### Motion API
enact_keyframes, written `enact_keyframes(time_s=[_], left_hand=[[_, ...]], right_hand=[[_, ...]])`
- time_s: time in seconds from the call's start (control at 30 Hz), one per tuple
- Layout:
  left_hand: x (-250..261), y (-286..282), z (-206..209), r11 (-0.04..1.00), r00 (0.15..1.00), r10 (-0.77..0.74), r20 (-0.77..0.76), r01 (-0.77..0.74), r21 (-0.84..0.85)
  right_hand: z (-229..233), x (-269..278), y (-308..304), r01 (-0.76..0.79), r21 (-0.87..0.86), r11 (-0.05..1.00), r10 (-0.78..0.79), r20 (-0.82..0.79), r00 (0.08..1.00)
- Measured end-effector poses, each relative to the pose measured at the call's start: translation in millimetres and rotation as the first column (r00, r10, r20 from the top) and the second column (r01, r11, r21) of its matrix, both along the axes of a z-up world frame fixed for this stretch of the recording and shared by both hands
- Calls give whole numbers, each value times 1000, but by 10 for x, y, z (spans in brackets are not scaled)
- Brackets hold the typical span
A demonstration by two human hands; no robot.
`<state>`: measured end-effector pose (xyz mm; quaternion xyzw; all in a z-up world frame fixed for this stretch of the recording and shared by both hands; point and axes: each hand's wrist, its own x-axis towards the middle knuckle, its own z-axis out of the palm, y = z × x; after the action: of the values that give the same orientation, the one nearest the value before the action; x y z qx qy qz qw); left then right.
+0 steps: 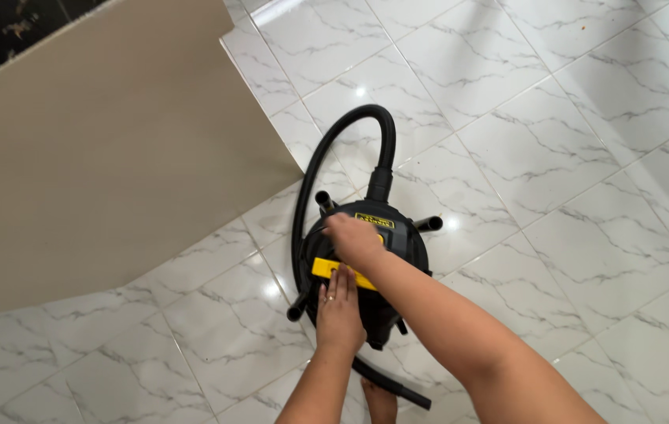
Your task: The person assembles a vacuum cleaner by connecting the hose and wands, plugs it into a wall outlet, and vacuums the floor and stairs.
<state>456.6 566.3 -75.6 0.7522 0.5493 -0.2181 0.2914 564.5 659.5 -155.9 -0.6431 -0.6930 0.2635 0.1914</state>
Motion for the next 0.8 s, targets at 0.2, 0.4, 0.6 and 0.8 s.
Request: enact_keyframes(time_s=[0.2,0.4,0.6,0.8], left_hand=[[-116,-55,-27,993,989,116,91,-112,-42],[-398,66,-56,703,767,506,394,-632,328],[-608,497,-285,787,714,561,420,-617,-4],[-508,346,-463,604,485,782,391,-742,-289]], right_hand=[[-235,97,-55,187,-90,978,-203,-229,952],[-80,2,62,-186,-44,982,182,-70,981],[259,1,-371,64,99,993,4,-574,819],[381,457,-1009,266,-191,945,-304,-208,930]])
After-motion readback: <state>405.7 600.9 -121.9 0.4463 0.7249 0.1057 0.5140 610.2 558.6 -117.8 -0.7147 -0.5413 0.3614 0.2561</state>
